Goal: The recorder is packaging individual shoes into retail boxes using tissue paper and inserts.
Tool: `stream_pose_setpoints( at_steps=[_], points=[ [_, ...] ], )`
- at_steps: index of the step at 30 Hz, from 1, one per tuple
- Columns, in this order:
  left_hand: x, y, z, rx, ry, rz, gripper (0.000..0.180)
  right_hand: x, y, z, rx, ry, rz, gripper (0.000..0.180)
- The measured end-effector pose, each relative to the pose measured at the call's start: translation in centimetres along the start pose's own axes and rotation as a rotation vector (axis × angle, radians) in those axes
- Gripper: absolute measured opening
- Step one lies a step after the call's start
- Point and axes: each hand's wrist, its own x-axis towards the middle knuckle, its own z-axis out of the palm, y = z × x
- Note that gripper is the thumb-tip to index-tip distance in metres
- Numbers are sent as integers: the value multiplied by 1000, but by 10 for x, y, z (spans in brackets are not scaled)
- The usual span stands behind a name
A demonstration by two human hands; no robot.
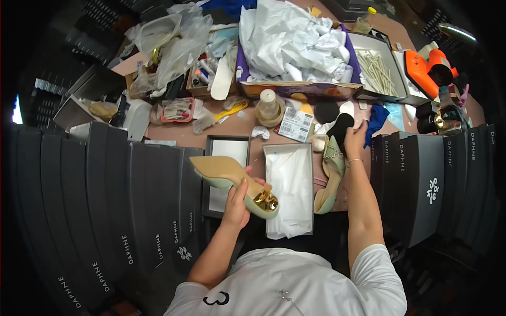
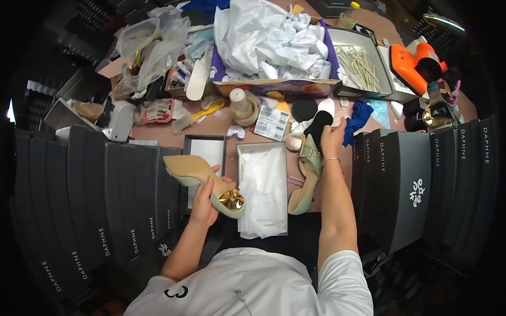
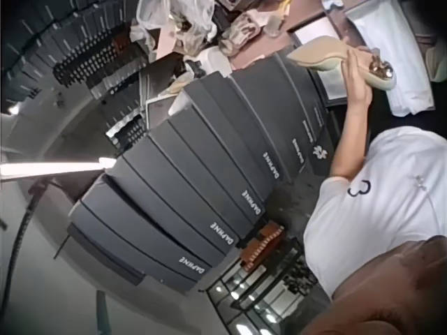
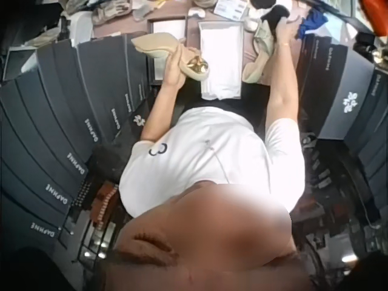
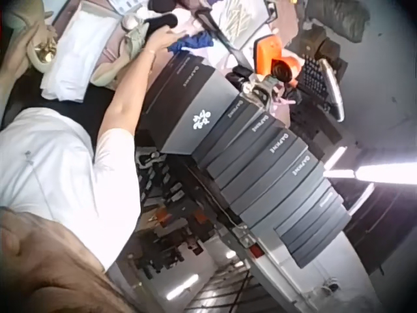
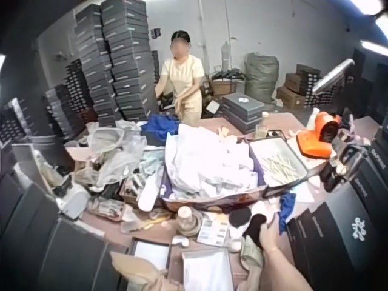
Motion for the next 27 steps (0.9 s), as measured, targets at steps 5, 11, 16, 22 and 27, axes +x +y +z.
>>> stream_pose_setpoints(
  at_steps=[5, 11, 16, 22, 27],
  points=[
    [6, -7, 15, 59, 125, 121, 46, -4, -5, -11, -52, -280, -190, 70],
    [0, -4, 25, 219, 76, 268, 50, -1, -28, 12, -280, -130, -94, 72],
    [-4, -5, 28, 359, 77, 324, 50, -1, -5, 11, 77, 278, -108, 58],
    [6, -21, 11, 314, 159, 346, 50, -124, -99, -93, 389, -213, -540, 42],
    [-1, -30, 25, 230, 114, 347, 56, -244, -171, -98, -34, -533, -1182, 40]
  ],
)
